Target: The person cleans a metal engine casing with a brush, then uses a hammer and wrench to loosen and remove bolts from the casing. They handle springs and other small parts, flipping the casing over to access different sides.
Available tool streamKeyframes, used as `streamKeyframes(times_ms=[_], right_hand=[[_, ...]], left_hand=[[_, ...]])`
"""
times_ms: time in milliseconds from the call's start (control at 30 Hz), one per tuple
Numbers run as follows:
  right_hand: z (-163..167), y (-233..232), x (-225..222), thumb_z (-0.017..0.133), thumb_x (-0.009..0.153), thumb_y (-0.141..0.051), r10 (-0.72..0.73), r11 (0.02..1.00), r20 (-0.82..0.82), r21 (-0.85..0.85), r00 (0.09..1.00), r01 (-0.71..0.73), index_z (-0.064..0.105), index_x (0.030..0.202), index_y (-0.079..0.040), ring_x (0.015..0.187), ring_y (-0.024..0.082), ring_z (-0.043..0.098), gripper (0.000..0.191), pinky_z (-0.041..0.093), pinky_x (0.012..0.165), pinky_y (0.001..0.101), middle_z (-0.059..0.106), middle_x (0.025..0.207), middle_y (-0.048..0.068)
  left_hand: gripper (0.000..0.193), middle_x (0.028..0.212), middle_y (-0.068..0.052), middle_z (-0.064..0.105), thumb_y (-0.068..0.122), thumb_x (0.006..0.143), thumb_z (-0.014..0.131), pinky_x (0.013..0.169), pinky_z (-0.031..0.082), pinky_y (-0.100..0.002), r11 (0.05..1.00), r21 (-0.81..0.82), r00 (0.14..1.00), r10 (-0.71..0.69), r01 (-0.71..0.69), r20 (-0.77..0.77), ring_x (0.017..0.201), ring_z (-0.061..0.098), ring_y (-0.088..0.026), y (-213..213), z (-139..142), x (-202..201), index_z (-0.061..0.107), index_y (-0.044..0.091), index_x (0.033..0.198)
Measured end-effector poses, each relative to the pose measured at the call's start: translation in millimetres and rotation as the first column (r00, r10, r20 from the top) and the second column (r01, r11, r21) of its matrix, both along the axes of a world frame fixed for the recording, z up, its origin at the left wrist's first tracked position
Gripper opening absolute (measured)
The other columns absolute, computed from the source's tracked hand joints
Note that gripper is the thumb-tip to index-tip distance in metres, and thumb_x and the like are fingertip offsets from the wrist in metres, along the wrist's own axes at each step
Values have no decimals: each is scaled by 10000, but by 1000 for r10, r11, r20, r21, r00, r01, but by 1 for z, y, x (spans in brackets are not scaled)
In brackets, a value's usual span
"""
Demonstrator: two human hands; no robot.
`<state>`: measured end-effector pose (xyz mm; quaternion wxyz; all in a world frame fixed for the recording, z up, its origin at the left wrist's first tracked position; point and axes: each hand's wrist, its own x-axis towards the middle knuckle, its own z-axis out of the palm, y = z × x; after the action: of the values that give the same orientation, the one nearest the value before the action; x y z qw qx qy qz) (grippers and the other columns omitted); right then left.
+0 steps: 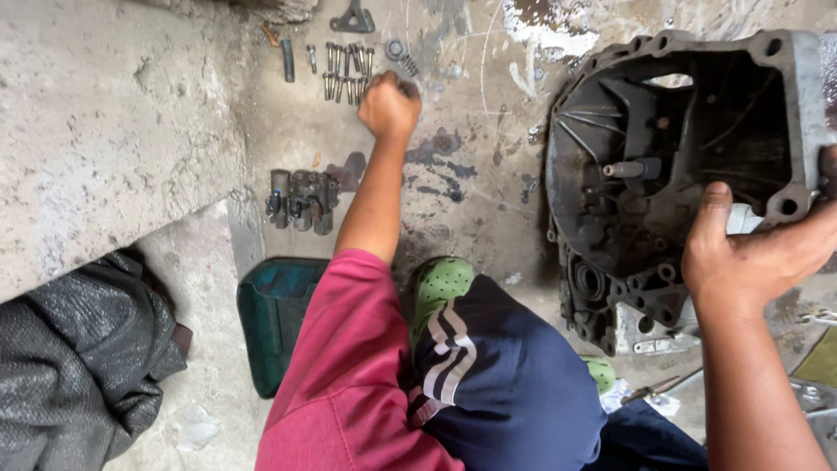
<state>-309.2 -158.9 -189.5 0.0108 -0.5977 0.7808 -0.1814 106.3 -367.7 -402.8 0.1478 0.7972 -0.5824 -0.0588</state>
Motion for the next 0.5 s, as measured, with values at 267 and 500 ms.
streamKeyframes(times_ms=[267,500], right_hand=[[11,-9,9,769,918,-141,-38,999,49,-9,998,38,367,1561,74,1434,429,438,788,313,1242,484,462,1534,267],[39,-24,24,733,898,-30,55,997,98,-63,994,-49,400,1561,27,1452,402,469,744,336,1269,448,501,1534,228]], left_hand=[[385,853,-125,752,486,729,776,671,558,-492,978,69,977,200,-194,-77,761,729,-347,-14,15,-18,737,106,776],[345,887,-121,749,433,688,784,708,560,-500,972,86,975,221,-217,-37,811,727,-352,-11,28,-7,742,121,827]])
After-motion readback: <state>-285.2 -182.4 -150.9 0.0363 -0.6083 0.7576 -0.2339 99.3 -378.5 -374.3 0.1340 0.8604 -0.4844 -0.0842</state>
